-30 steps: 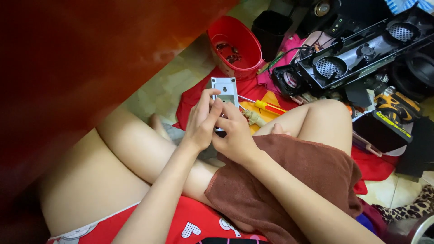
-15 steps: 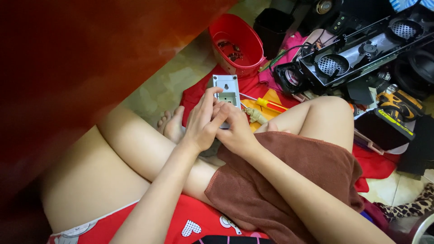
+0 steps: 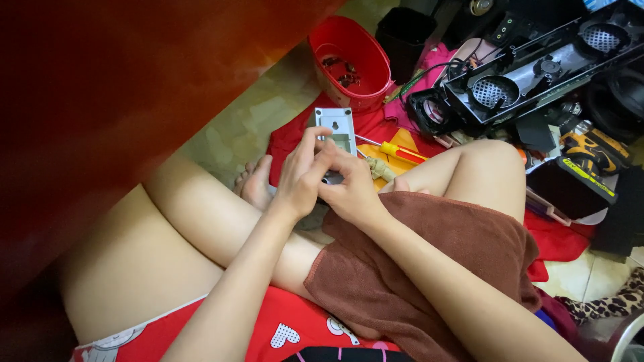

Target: Disassembling a small plastic electronic box using a screwdriver to access internal components.

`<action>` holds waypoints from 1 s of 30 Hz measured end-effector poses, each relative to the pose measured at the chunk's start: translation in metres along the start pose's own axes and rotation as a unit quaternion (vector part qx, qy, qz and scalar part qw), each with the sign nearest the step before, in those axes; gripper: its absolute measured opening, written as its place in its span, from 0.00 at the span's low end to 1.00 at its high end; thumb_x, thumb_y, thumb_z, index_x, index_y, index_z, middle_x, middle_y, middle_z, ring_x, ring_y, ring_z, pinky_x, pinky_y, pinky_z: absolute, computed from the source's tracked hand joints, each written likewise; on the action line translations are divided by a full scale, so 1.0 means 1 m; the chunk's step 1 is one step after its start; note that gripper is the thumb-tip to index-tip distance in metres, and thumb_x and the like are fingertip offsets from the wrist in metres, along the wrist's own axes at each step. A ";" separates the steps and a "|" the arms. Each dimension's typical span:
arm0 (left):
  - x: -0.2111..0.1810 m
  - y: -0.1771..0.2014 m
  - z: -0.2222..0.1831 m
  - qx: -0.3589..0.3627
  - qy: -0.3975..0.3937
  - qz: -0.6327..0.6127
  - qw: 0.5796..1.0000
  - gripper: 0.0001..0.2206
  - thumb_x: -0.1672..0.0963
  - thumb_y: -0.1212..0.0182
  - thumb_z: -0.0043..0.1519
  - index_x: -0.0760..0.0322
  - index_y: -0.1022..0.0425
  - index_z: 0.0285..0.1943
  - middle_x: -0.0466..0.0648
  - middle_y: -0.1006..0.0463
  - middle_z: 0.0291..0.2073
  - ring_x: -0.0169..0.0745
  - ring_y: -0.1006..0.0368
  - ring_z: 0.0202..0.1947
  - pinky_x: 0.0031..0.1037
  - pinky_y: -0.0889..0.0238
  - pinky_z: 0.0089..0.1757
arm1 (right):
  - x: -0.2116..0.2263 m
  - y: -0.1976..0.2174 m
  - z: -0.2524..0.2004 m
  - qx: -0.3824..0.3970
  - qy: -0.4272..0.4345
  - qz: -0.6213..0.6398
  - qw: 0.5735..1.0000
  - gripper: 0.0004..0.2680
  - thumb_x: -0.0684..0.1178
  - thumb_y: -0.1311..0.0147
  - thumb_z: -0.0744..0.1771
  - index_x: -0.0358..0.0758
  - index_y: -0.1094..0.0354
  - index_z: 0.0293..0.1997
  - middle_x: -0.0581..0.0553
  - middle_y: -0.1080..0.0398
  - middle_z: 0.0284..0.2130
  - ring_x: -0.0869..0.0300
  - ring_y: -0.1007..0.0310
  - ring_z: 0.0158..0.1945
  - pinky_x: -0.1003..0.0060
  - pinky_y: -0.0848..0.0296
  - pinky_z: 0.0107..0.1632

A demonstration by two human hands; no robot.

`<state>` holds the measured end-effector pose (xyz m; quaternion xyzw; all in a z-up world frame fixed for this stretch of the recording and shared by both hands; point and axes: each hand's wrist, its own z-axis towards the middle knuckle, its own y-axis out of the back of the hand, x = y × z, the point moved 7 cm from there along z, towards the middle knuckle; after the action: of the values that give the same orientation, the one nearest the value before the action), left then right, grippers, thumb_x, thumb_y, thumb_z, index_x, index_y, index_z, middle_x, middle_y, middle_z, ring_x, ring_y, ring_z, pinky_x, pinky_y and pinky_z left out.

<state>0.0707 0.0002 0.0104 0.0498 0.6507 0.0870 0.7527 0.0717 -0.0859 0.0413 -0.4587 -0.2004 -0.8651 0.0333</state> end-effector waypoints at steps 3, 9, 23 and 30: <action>0.012 0.004 0.002 -0.032 0.034 -0.031 0.998 0.25 0.41 0.67 0.58 0.58 0.36 0.47 0.57 0.28 0.35 0.57 0.31 0.42 0.41 0.42 0.46 | -0.011 0.000 -0.001 -0.014 0.004 -0.043 0.999 0.04 0.44 0.41 0.57 0.41 0.33 0.22 0.47 0.33 0.21 0.59 0.32 0.26 0.66 0.33 0.33; 0.057 0.018 0.015 -0.142 0.139 0.005 0.980 0.15 0.49 0.52 0.58 0.53 0.25 0.23 0.43 0.26 0.19 0.39 0.29 0.28 0.25 0.38 0.37 | -0.028 0.019 -0.001 -0.103 -0.024 -0.054 0.993 0.02 0.39 0.44 0.57 0.41 0.31 0.24 0.49 0.32 0.23 0.64 0.34 0.25 0.73 0.34 0.32; 0.051 0.010 0.013 -0.120 0.133 -0.109 0.978 0.16 0.51 0.47 0.58 0.61 0.29 0.19 0.44 0.37 0.09 0.28 0.41 0.14 0.17 0.46 0.22 | -0.013 0.019 0.002 -0.108 -0.004 -0.051 0.993 0.02 0.39 0.43 0.59 0.39 0.29 0.29 0.47 0.33 0.24 0.63 0.34 0.26 0.71 0.34 0.32; 0.043 0.009 0.009 -0.125 0.133 -0.151 0.972 0.15 0.52 0.46 0.58 0.64 0.31 0.19 0.45 0.39 0.08 0.29 0.41 0.11 0.15 0.49 0.19 | -0.010 0.017 0.003 -0.096 0.006 -0.063 0.993 0.02 0.39 0.44 0.61 0.40 0.30 0.31 0.48 0.32 0.24 0.63 0.33 0.27 0.71 0.34 0.34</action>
<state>0.0850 0.0174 -0.0281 -0.1554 0.7291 0.0583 0.6640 0.0836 -0.1019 0.0399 -0.4415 -0.1443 -0.8832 -0.0640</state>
